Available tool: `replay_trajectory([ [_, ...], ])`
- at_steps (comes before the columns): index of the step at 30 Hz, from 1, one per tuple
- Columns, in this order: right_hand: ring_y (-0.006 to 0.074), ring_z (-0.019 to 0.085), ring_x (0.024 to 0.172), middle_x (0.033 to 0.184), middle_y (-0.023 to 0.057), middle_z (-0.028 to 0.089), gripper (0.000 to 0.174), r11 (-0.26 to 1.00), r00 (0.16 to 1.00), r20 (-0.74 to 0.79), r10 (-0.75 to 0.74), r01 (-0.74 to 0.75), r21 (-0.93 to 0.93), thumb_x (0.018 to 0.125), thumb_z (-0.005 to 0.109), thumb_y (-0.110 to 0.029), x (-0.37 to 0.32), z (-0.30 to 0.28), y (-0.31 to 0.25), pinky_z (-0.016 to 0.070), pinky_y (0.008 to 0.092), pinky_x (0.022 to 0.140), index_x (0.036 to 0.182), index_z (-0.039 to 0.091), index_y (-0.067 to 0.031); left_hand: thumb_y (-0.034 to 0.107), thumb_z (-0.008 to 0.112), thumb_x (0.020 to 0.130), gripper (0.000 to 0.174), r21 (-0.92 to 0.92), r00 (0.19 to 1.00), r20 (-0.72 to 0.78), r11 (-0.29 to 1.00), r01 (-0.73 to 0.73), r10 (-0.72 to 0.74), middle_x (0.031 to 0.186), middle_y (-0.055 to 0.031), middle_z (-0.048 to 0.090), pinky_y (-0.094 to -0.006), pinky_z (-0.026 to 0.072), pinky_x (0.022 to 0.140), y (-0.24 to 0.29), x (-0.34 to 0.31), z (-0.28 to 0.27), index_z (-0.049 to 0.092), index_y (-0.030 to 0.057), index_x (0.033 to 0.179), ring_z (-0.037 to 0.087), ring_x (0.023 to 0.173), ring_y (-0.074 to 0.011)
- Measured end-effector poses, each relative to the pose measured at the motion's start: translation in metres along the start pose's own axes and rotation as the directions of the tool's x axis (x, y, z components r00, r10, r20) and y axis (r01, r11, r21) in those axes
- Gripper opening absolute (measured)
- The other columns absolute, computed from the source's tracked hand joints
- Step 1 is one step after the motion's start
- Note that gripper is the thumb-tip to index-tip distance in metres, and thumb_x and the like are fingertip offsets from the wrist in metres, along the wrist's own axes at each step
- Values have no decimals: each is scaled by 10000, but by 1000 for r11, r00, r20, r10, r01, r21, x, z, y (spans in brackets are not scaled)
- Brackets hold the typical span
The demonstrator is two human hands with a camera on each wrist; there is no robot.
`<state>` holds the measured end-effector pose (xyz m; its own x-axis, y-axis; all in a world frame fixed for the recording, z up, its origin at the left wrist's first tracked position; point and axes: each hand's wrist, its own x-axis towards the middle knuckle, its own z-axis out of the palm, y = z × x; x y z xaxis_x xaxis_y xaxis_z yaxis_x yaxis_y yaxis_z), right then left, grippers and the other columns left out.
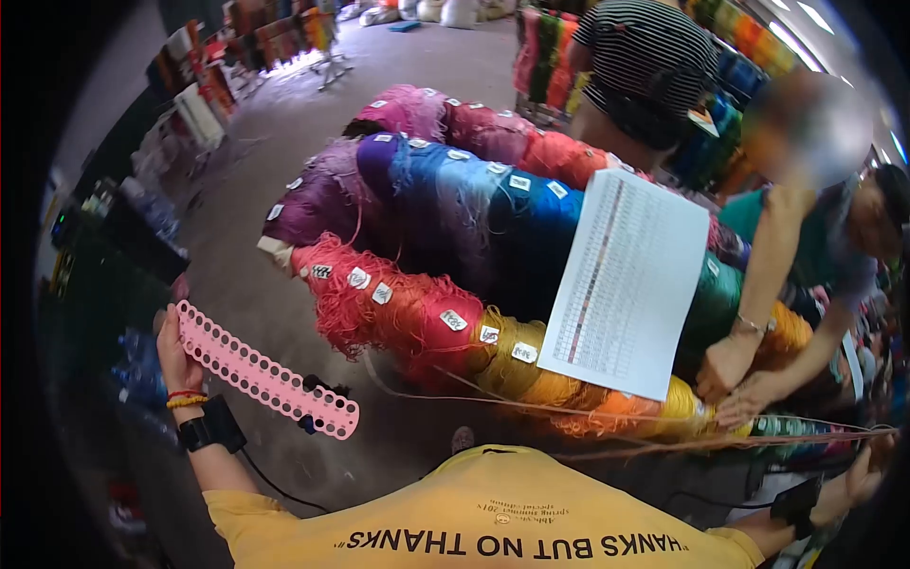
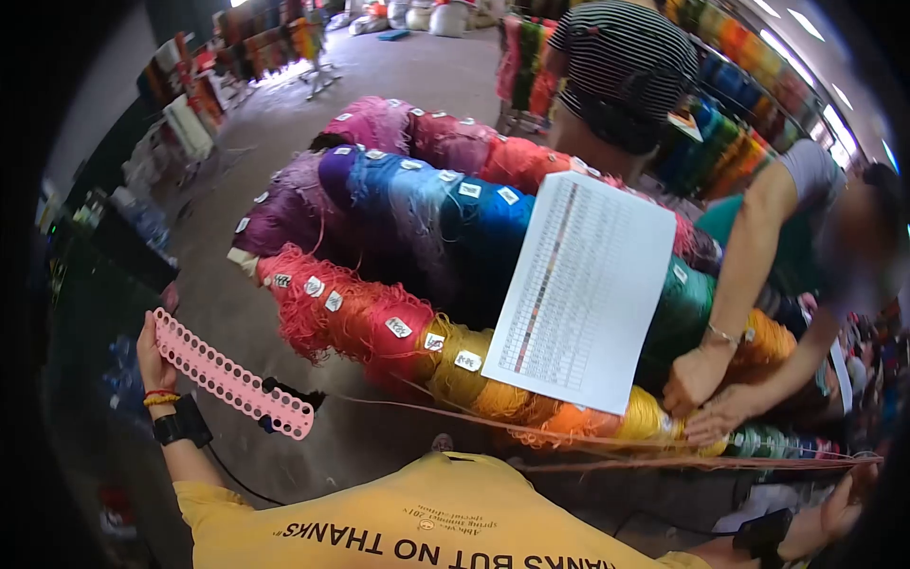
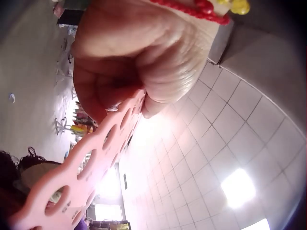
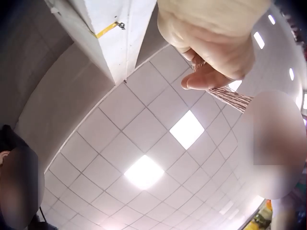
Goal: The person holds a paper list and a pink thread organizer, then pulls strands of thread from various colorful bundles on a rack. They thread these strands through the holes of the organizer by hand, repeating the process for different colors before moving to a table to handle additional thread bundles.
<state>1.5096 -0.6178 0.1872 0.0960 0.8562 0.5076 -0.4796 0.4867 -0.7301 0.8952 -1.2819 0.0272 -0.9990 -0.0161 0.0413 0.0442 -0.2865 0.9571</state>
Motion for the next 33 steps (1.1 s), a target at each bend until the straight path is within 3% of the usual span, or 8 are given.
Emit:
replay_trajectory([
  [8,210,577,697,766,116,616,194,992,990,-90,-108,113,60,761,628,-210,-61,-11,-77,472,305,641,779,592,-20,229,462,942,201,-54,941,333,995,83,-61,808,-14,614,-259,513,645,-10,33,87,577,64,946,606,710,-110],
  [12,218,581,702,762,111,621,205,916,975,204,-84,-6,402,757,637,-226,-107,49,-72,473,312,647,775,601,-25,230,470,938,226,28,863,497,996,85,-88,797,-15,604,-248,491,625,-26,33,163,584,34,928,578,684,-92],
  [13,140,548,629,776,93,560,132,977,987,-107,-118,135,165,829,536,-155,-128,88,-61,434,244,579,835,488,-33,238,476,936,231,17,828,551,993,113,-104,786,-14,605,-245,487,610,-31,38,179,586,35,917,577,670,-90],
  [16,70,440,530,773,53,427,115,985,961,264,-85,42,165,921,424,-116,-143,68,-48,390,198,510,890,350,-33,260,496,927,241,32,692,699,974,223,-181,754,-9,606,-235,479,573,-37,55,226,588,39,895,573,626,-87],
  [17,74,400,508,765,44,393,133,969,865,502,-32,-96,226,929,419,-129,-147,61,-48,386,207,508,886,338,-32,272,512,919,241,38,718,670,975,219,-188,731,5,604,-216,463,527,-43,62,244,591,48,884,560,581,-73],
  [22,124,398,373,775,125,444,165,975,748,663,-40,-115,189,936,398,-113,-231,126,-38,399,229,370,814,315,-39,297,540,902,239,69,706,648,945,319,-286,651,32,558,-190,401,440,-68,83,315,577,76,820,487,480,-49],
  [30,196,524,423,803,223,494,220,904,835,526,161,-339,262,915,479,-143,-311,186,0,481,272,407,824,332,-8,267,496,925,225,179,640,679,927,330,-359,718,-7,580,-251,459,546,-127,139,320,570,65,858,538,566,-109],
  [33,168,523,443,806,217,525,209,898,857,426,291,-398,188,877,512,-107,-329,216,8,457,230,413,743,380,-15,194,550,870,166,322,764,606,947,20,-222,717,-25,567,-231,434,487,-140,155,332,561,52,954,528,554,-99],
])
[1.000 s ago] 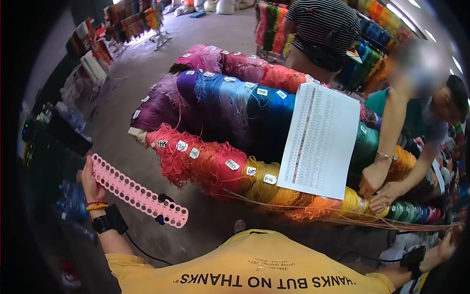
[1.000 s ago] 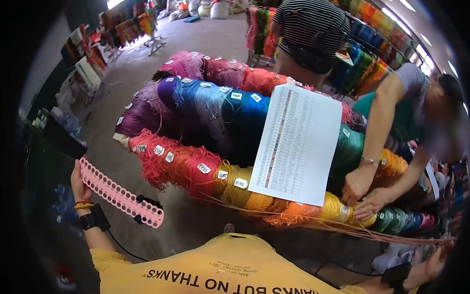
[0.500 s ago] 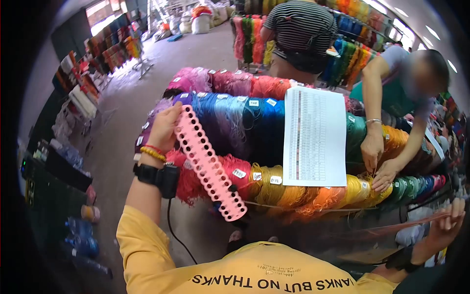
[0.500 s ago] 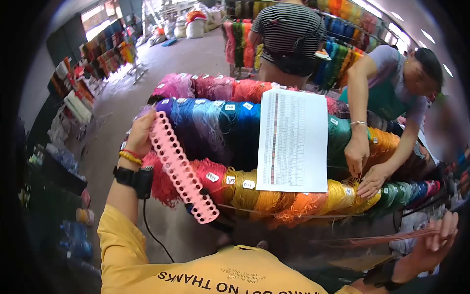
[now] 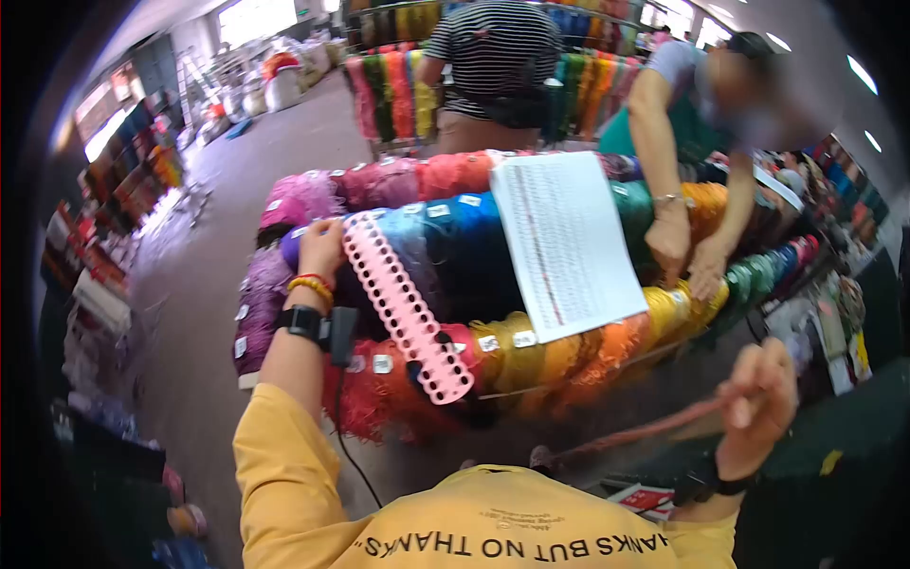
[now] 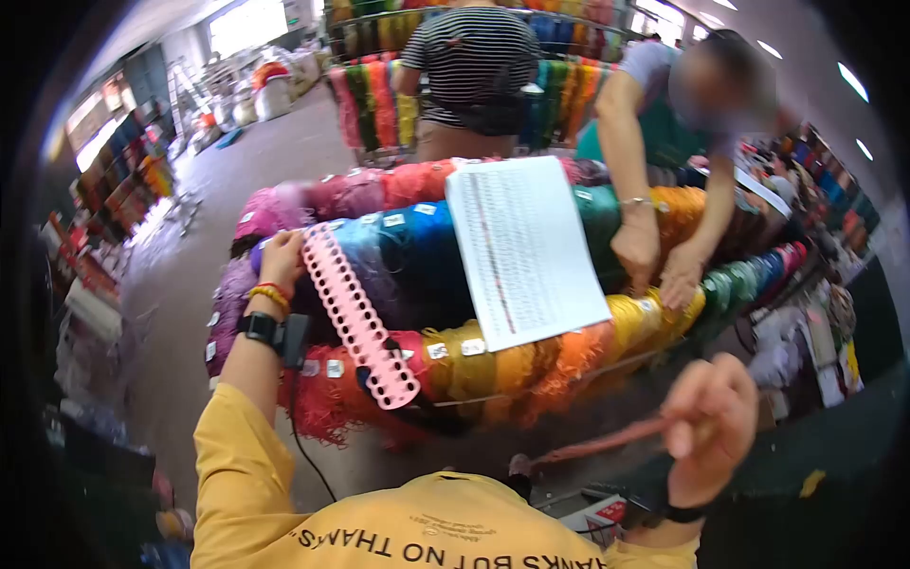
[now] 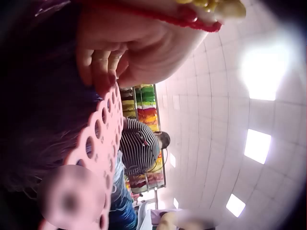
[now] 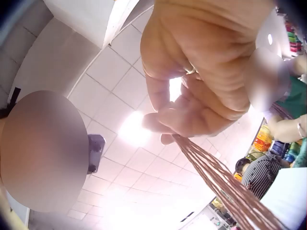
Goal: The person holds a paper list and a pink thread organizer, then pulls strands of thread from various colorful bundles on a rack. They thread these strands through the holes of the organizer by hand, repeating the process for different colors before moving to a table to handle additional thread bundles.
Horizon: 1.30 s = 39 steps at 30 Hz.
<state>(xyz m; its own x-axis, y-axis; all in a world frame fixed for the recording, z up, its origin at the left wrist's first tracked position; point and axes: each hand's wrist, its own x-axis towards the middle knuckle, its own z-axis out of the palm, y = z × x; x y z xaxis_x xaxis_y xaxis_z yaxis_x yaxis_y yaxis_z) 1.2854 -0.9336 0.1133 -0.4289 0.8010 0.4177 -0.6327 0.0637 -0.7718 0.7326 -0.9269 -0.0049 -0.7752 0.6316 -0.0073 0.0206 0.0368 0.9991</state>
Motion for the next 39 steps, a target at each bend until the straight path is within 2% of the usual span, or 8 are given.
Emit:
replay_trajectory([
  [5,99,514,515,970,151,582,114,924,987,-151,50,-103,-369,848,542,-104,6,4,14,429,193,456,805,542,1,88,595,772,344,475,920,41,803,-361,390,849,-102,604,-289,487,654,-14,3,-13,522,-2,1096,592,725,-180],
  [7,65,487,548,929,78,574,142,840,981,-192,15,-116,-530,845,580,-146,7,4,16,391,179,476,812,571,-8,112,610,750,392,662,746,1,559,-500,666,929,-143,591,-307,475,717,-9,-8,-17,509,12,1115,578,793,-199],
  [13,45,437,504,714,16,548,162,826,972,-209,106,-203,-526,856,587,-188,8,9,16,343,174,458,812,571,-33,71,563,834,185,149,769,394,791,-594,503,900,-55,605,-244,460,732,68,-113,24,574,-3,1002,572,812,-120],
  [17,22,388,435,583,-14,501,174,851,958,-234,167,-260,-456,872,569,-200,11,26,8,280,157,395,807,557,-40,22,529,862,161,-100,519,774,880,-465,363,951,-34,601,-230,443,784,102,-184,66,568,-17,1014,554,885,-99],
  [23,1,397,472,615,-41,509,146,712,967,-143,209,-251,-656,869,580,-161,7,55,5,279,153,416,879,586,-16,117,575,854,293,-482,168,728,671,-564,664,970,-72,596,-260,452,797,109,-264,160,524,1,1117,545,909,-107],
  [26,19,483,591,710,-20,561,143,655,963,-128,235,-255,-712,877,575,-141,1,68,-4,363,163,505,882,587,1,120,561,867,268,-279,-100,959,937,-208,264,867,-14,569,-233,443,706,127,-278,180,511,-1,1100,500,777,-67],
  [30,16,457,644,729,-43,541,163,525,986,-154,65,-165,-835,881,579,-158,-10,40,-19,357,165,560,893,593,4,272,572,888,266,-228,-35,972,891,-393,233,682,66,503,-175,389,557,146,-276,188,610,10,857,453,637,-7],
  [39,18,391,490,587,-57,473,248,765,973,-227,45,-180,-619,893,566,-264,-28,-30,-11,294,165,459,858,617,-24,260,542,902,265,-301,154,920,901,-313,361,538,104,326,-173,188,409,191,-277,193,607,7,854,256,453,4],
])
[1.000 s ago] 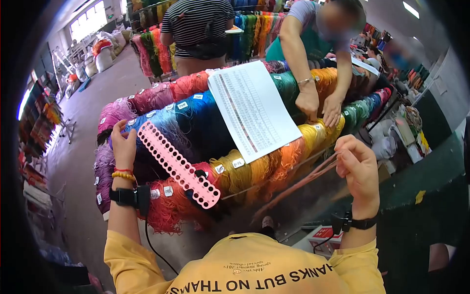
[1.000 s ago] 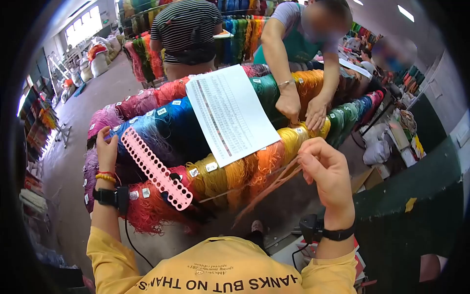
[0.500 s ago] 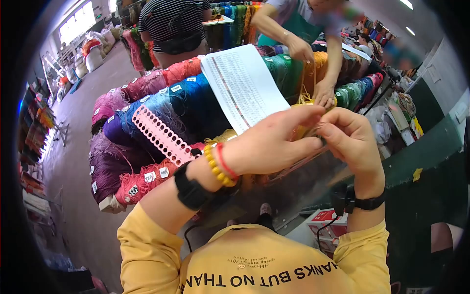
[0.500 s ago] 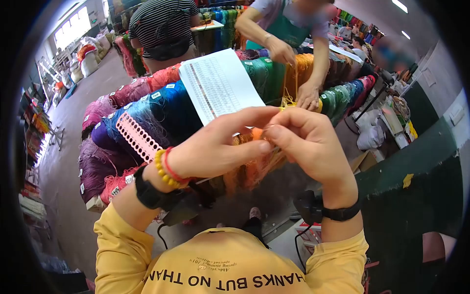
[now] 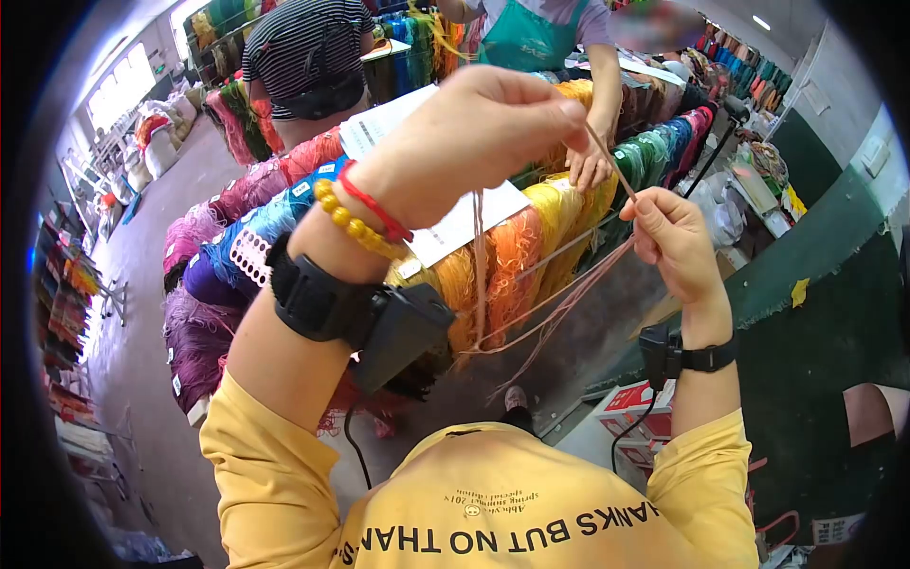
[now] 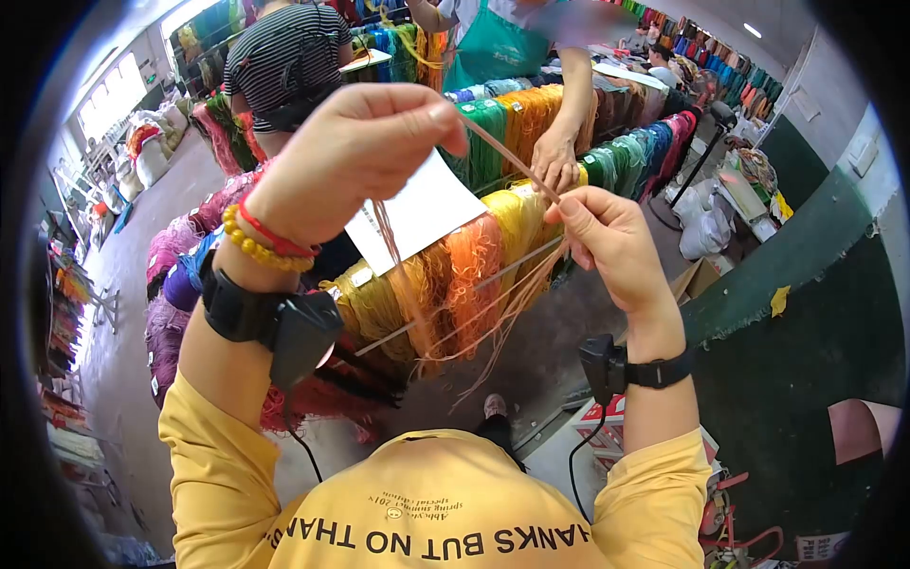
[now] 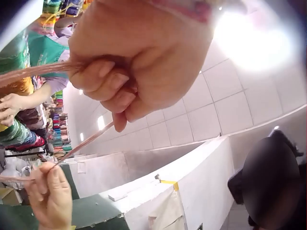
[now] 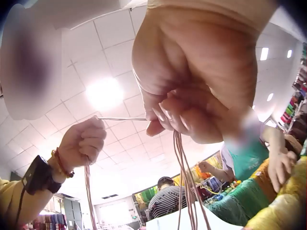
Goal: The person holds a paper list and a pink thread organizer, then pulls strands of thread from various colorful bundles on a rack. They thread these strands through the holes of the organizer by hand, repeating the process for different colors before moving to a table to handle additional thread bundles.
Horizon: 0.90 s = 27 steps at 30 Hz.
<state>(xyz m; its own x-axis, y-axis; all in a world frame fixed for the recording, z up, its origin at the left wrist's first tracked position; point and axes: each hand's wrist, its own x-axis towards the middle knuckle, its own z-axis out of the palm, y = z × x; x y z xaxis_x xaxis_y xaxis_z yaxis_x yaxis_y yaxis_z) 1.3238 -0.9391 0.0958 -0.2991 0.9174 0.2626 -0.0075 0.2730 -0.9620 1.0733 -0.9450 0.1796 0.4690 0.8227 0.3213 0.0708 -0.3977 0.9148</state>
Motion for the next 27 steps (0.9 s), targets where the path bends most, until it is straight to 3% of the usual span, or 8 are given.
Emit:
replay_trajectory([
  [3,22,389,478,574,-54,467,252,999,1000,-10,26,-26,40,892,565,-267,4,-6,21,295,166,453,848,618,-25,224,490,930,250,-166,1000,31,986,4,1,531,99,324,-156,201,386,5,6,-16,585,-3,883,256,427,7],
  [10,31,415,500,618,-42,499,236,994,997,4,76,-76,82,892,565,-252,13,-5,42,325,168,473,849,615,-25,215,476,936,262,-138,991,-27,981,-135,133,528,105,285,-153,184,390,6,17,-17,595,-19,922,238,428,15],
  [11,33,424,506,643,-34,521,230,992,996,12,93,-94,87,891,567,-247,14,-5,43,333,168,478,859,616,-24,215,483,932,263,-187,996,-48,979,-80,72,528,104,302,-155,184,392,3,16,-15,603,-18,948,237,429,15],
  [14,51,485,556,798,9,589,253,995,995,-27,99,-100,-18,881,577,-220,15,6,37,383,170,516,1032,572,-17,216,494,925,255,-101,995,-71,992,-70,63,532,102,327,-159,188,397,-4,14,-7,610,-9,960,241,431,14],
  [20,79,568,695,958,55,592,492,957,978,138,-155,115,265,859,590,-169,19,55,-14,450,195,586,1276,374,-23,206,531,911,220,156,998,22,985,-69,66,592,67,451,-165,298,451,-37,6,11,633,11,911,379,521,-1],
  [24,42,546,615,767,16,603,283,994,990,99,-101,96,55,858,601,-127,23,66,-22,430,161,548,1089,504,5,191,556,897,210,246,996,-15,966,-82,88,651,49,495,-171,337,482,-44,-8,8,620,-8,880,420,581,-12],
  [25,26,519,560,664,-14,574,147,996,994,56,-92,92,7,858,603,-117,22,71,-25,409,155,501,936,557,-2,189,560,895,210,304,995,-27,949,-85,98,662,46,501,-172,342,491,-45,-12,5,617,-12,876,423,593,-14],
  [27,21,509,547,658,-15,569,120,988,997,74,-38,49,-149,857,605,-119,19,72,-32,396,156,478,886,569,-8,196,562,894,219,285,995,-13,954,-96,103,662,50,501,-176,344,505,-47,-18,5,615,-16,874,420,604,-16],
])
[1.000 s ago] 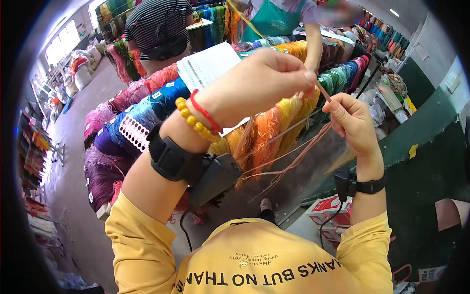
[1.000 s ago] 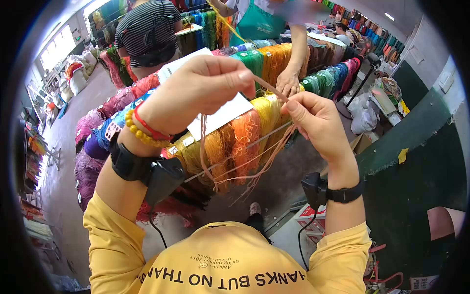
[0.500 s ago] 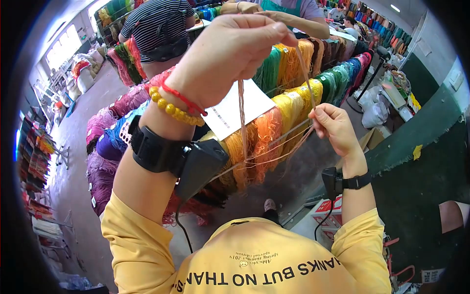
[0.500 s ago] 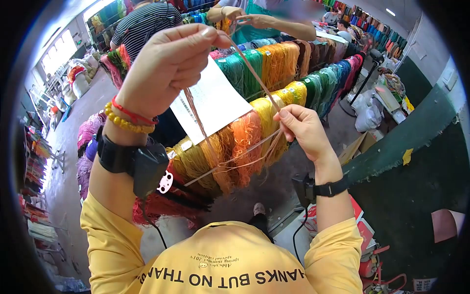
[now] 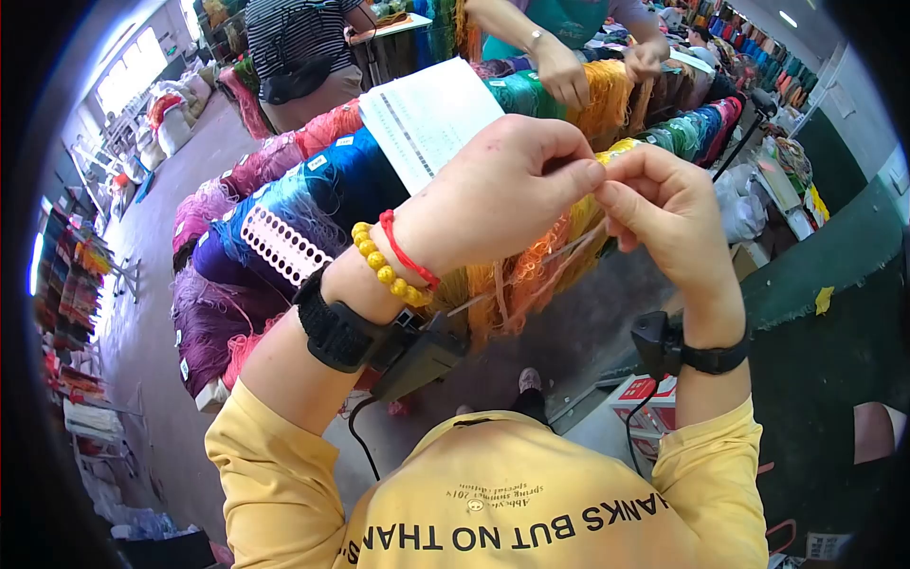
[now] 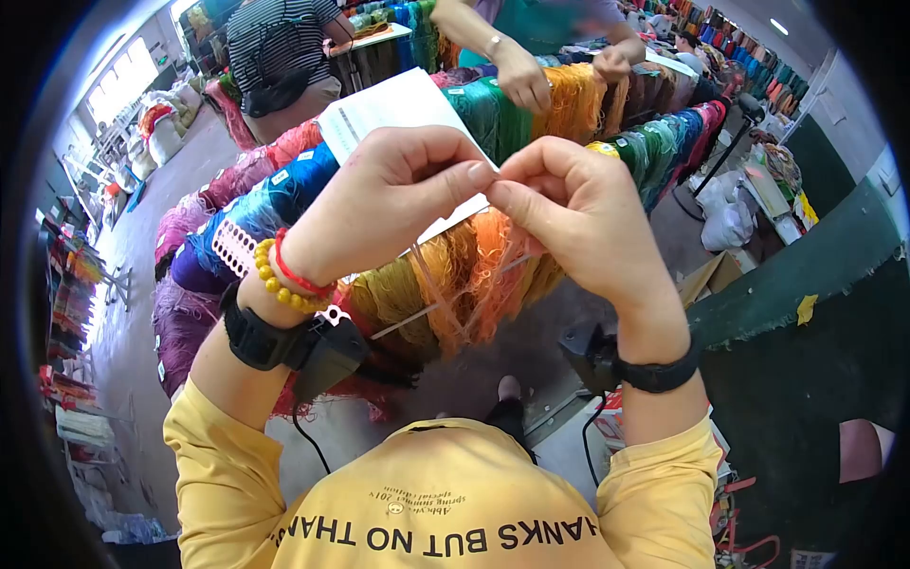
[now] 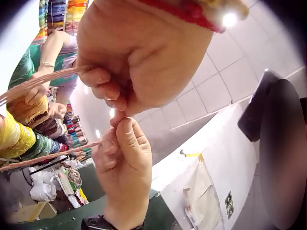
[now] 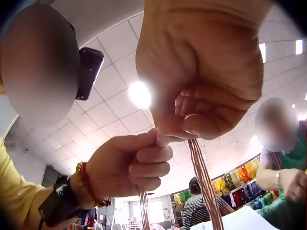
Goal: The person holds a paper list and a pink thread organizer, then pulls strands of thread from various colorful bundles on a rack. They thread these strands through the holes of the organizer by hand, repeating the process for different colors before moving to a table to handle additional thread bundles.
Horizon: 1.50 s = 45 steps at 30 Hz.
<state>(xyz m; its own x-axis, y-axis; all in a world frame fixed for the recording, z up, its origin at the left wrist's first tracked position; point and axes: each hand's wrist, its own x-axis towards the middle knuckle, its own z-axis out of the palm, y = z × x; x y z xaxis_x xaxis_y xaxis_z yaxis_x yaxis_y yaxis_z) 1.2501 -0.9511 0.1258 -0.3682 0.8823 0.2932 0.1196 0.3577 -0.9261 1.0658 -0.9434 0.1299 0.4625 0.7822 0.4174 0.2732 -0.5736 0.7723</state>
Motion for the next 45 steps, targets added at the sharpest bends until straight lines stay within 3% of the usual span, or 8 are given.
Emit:
replay_trajectory([
  [5,21,456,472,655,5,559,117,969,981,-20,-193,188,-159,879,567,-139,-5,-19,-23,355,165,422,848,576,-26,238,544,908,265,-117,997,-21,990,-81,80,662,55,490,-177,339,529,3,-11,5,616,-15,871,408,612,-14],
  [12,111,561,644,1090,163,571,207,654,878,79,-472,288,699,927,463,-168,-10,-114,-109,497,237,604,998,524,16,227,485,935,235,-369,986,160,925,97,-39,690,46,516,-176,403,563,-48,-33,54,606,30,894,468,608,-31],
  [20,214,644,852,911,118,660,231,758,794,-85,-602,602,251,907,493,-228,-48,-166,-187,539,317,736,826,595,-37,176,476,925,205,-308,849,431,834,458,-307,677,2,533,-219,464,574,-75,-60,77,596,14,887,514,598,-61],
  [25,212,644,811,871,116,660,249,753,751,-256,-609,649,112,896,517,-286,-57,-154,-185,545,308,703,794,579,-68,81,518,882,186,-149,971,140,965,215,-195,854,-41,601,-245,476,706,-80,-76,65,571,-10,1035,565,775,-96],
  [36,175,624,699,901,67,645,270,840,832,-283,-478,527,131,909,502,-307,-52,-143,-170,544,281,610,833,580,-60,85,560,866,138,-443,913,-18,821,359,-409,832,-31,607,-217,451,699,-57,-156,-39,587,-14,959,549,773,-70],
  [39,182,585,929,1134,195,560,201,809,703,-442,-557,580,-98,937,446,-148,-49,-170,-166,487,268,807,1028,531,10,78,554,864,127,-467,894,10,789,400,-447,821,-37,611,-220,462,690,-52,-169,-37,590,-12,947,558,750,-71],
  [41,217,560,1025,1128,174,567,195,856,866,-137,-482,498,139,933,464,-160,-48,-179,-174,441,317,919,1020,536,-1,77,564,859,130,-443,886,89,779,444,-455,829,-36,617,-218,467,691,-45,-168,-28,593,-13,947,566,753,-73],
  [45,164,561,861,1163,178,547,200,857,853,-112,-510,515,26,934,477,-184,-34,-165,-177,454,264,790,1013,539,-11,83,581,851,153,-467,897,162,769,436,-411,854,-27,620,-214,471,706,-57,-160,0,595,-8,974,574,780,-70],
])
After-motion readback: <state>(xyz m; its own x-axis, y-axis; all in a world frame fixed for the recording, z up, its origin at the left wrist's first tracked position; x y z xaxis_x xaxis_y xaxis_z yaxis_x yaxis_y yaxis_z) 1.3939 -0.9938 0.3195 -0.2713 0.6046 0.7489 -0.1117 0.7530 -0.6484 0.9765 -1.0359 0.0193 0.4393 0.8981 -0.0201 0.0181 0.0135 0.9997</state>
